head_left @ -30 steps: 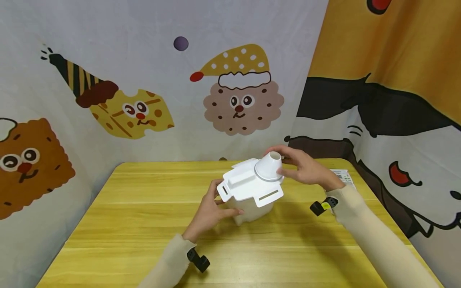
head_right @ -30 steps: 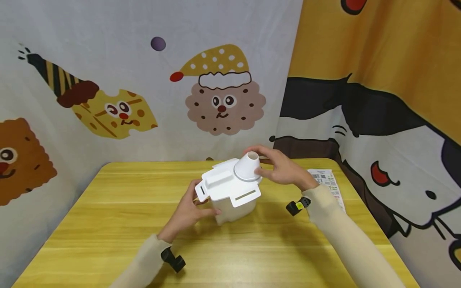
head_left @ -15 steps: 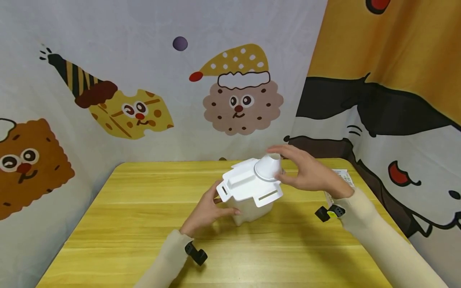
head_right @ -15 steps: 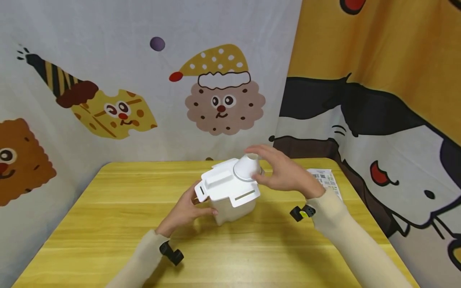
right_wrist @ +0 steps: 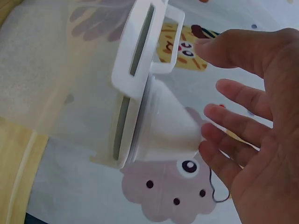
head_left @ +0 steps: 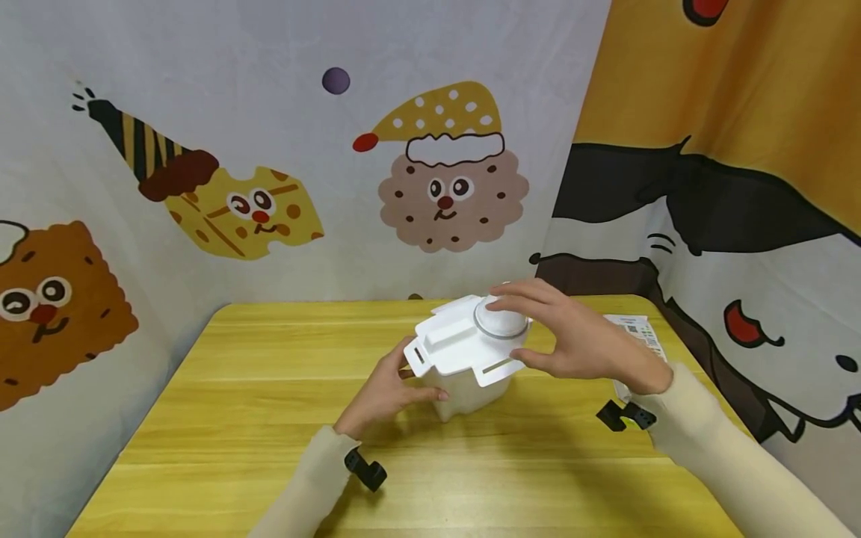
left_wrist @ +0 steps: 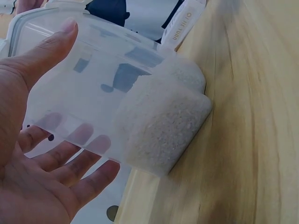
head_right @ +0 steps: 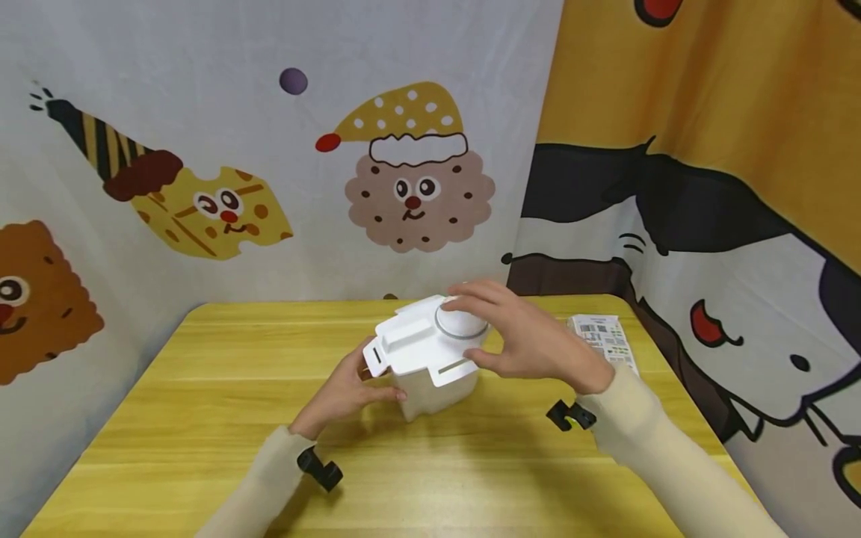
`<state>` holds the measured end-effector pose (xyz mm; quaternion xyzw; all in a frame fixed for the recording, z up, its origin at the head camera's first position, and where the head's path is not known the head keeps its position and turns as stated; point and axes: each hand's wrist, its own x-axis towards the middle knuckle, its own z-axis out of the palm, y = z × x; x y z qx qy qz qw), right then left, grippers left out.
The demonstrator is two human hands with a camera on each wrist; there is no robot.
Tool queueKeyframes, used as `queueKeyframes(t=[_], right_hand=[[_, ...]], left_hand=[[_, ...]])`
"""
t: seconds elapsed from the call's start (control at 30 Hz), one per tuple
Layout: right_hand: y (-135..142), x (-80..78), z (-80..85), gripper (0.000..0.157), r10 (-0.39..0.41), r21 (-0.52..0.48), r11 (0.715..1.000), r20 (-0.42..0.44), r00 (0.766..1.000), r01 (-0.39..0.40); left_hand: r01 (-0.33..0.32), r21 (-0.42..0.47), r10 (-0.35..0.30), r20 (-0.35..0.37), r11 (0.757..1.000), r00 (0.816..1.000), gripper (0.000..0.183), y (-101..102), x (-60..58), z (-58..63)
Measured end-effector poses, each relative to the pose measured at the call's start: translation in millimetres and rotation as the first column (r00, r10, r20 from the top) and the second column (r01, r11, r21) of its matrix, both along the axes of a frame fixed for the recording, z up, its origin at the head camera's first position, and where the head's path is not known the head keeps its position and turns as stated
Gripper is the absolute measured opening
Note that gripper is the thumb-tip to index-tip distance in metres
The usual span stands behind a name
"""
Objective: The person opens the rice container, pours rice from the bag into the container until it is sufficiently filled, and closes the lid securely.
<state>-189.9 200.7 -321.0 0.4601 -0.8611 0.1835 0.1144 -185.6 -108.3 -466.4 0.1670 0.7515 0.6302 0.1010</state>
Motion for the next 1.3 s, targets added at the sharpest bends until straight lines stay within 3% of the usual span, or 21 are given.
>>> queueKeyframes(t=[0.23, 0.53, 0.77, 1.3], right_hand=[[-12, 10.6, 1.9, 0.063, 0.06, 0.081, 0.995, 0.032, 0.998, -0.063], [-22, 13.4, -3.8, 0.055, 0.078, 0.21, 0.973, 0.07, 0.994, -0.091], [-27, 7.7, -9.1, 0.046, 0.122, 0.226, 0.966, 0.04, 0.992, -0.128], [-30, 4.1, -17.1, 0.042, 0.068, 0.195, 0.978, 0.037, 0.997, -0.074]], left_hand=[[0.013, -0.003, -0.013, 0.006, 1.0, 1.0, 0.088, 0, -1.7, 0.2], [0.004, -0.023, -0.004, 0.004, 1.0, 1.0, 0.089, 1, -2.0, -1.2], [0.009, -0.017, -0.009, -0.003, 1.0, 1.0, 0.089, 2, -2.0, -2.1], [-0.004, -0.015, 0.004, 0.006, 1.0, 1.0, 0.088, 0, -1.0, -2.6]])
